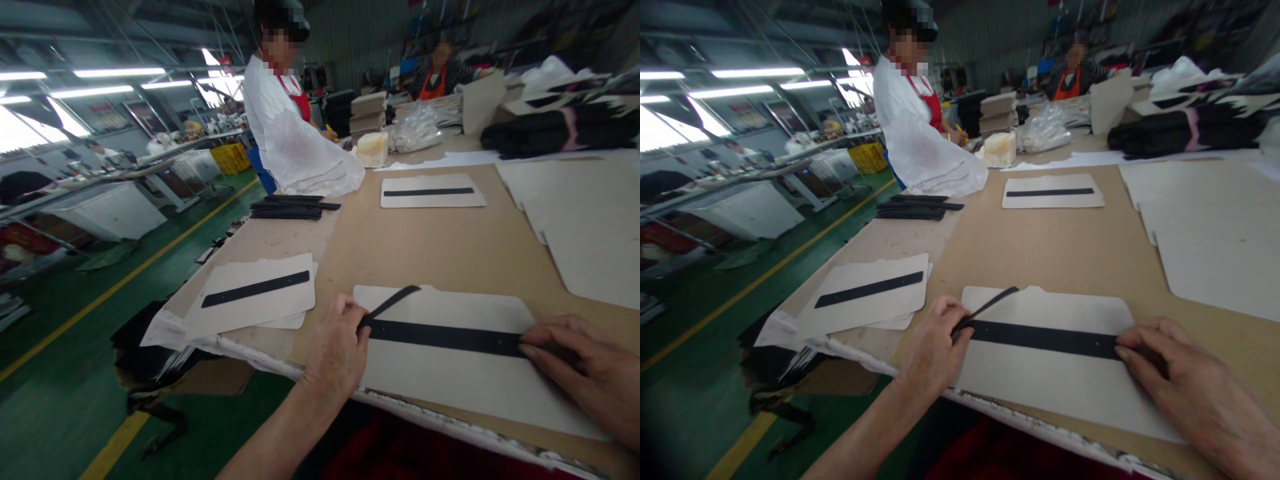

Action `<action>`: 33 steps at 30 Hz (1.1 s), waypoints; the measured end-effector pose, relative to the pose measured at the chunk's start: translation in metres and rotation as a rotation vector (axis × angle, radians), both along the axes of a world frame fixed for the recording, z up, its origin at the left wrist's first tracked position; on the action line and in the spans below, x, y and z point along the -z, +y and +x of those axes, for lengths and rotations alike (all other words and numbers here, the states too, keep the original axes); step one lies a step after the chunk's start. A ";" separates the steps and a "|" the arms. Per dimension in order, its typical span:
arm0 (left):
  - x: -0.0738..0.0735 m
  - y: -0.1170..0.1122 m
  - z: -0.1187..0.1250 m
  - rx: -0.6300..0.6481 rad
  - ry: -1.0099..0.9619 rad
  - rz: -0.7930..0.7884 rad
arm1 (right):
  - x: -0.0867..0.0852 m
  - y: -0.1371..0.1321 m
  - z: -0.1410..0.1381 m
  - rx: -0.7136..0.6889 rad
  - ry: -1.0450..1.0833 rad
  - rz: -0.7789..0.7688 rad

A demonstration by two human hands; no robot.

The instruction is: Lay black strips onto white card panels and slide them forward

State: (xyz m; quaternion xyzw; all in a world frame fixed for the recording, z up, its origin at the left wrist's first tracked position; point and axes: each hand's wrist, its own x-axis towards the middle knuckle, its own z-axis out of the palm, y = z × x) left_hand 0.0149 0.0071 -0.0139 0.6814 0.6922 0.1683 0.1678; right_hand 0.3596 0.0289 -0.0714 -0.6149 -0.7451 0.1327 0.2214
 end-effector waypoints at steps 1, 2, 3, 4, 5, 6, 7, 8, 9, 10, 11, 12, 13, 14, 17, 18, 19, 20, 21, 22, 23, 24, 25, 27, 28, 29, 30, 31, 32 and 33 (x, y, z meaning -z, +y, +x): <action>0.001 -0.001 0.001 0.047 0.020 -0.014 | -0.005 -0.002 -0.004 -0.022 -0.002 -0.004; 0.001 -0.002 0.002 0.100 0.048 -0.035 | -0.010 -0.004 -0.009 -0.030 -0.013 0.013; 0.002 -0.004 0.003 0.154 0.085 -0.058 | -0.014 -0.006 -0.012 -0.044 -0.034 0.034; 0.002 -0.005 0.003 0.202 0.131 -0.080 | -0.016 -0.009 -0.015 -0.066 -0.073 0.056; 0.002 -0.006 0.004 0.243 0.181 -0.097 | -0.018 -0.012 -0.017 -0.088 -0.132 0.080; 0.001 -0.006 0.005 0.278 0.231 -0.110 | -0.019 -0.015 -0.018 -0.113 -0.209 0.106; 0.000 -0.007 0.005 0.307 0.279 -0.120 | -0.020 -0.019 -0.019 -0.135 -0.296 0.140; -0.002 -0.008 0.005 0.333 0.323 -0.131 | -0.020 -0.023 -0.019 -0.155 -0.388 0.177; -0.003 -0.009 0.006 0.357 0.363 -0.144 | -0.020 -0.028 -0.020 -0.170 -0.475 0.213; -0.005 -0.009 0.006 0.378 0.399 -0.155 | -0.020 -0.031 -0.021 -0.184 -0.550 0.246; -0.005 -0.010 0.006 0.395 0.430 -0.164 | -0.021 -0.035 -0.023 -0.196 -0.614 0.276; -0.006 -0.011 0.006 0.408 0.459 -0.166 | -0.022 -0.037 -0.025 -0.210 -0.669 0.303; -0.006 -0.012 0.006 0.419 0.487 -0.165 | -0.024 -0.039 -0.027 -0.222 -0.718 0.329; -0.005 -0.013 0.005 0.429 0.514 -0.163 | -0.026 -0.040 -0.030 -0.238 -0.760 0.355; -0.001 -0.014 0.003 0.451 0.574 -0.162 | -0.034 -0.040 -0.041 -0.302 -0.845 0.401; 0.000 -0.014 0.002 0.458 0.582 -0.160 | -0.037 -0.038 -0.044 -0.325 -0.851 0.391; 0.002 -0.013 0.001 0.466 0.581 -0.156 | -0.038 -0.037 -0.046 -0.342 -0.848 0.370; 0.003 -0.012 0.000 0.476 0.571 -0.151 | -0.039 -0.036 -0.048 -0.348 -0.838 0.346; 0.004 -0.010 -0.001 0.487 0.558 -0.148 | -0.039 -0.035 -0.048 -0.347 -0.823 0.320; 0.005 -0.009 -0.002 0.494 0.544 -0.149 | -0.038 -0.034 -0.048 -0.340 -0.803 0.301; 0.005 -0.008 -0.002 0.497 0.533 -0.154 | -0.036 -0.034 -0.048 -0.335 -0.779 0.286; 0.004 -0.007 -0.003 0.498 0.525 -0.160 | -0.034 -0.033 -0.046 -0.330 -0.756 0.278; 0.003 -0.006 -0.003 0.500 0.520 -0.165 | -0.031 -0.032 -0.045 -0.331 -0.734 0.280; 0.000 -0.006 -0.003 0.517 0.509 -0.172 | -0.028 -0.030 -0.042 -0.345 -0.707 0.313; -0.001 -0.006 -0.003 0.528 0.499 -0.164 | -0.027 -0.028 -0.041 -0.354 -0.708 0.347; -0.002 -0.007 -0.003 0.535 0.485 -0.151 | -0.028 -0.027 -0.042 -0.361 -0.717 0.387; -0.003 -0.008 -0.004 0.533 0.468 -0.137 | -0.029 -0.026 -0.042 -0.368 -0.729 0.427; -0.002 -0.009 -0.006 0.520 0.452 -0.118 | -0.029 -0.026 -0.043 -0.369 -0.733 0.461; -0.001 -0.009 -0.008 0.508 0.437 -0.099 | -0.029 -0.026 -0.044 -0.362 -0.720 0.490; 0.001 -0.009 -0.010 0.505 0.425 -0.086 | -0.027 -0.028 -0.044 -0.345 -0.693 0.513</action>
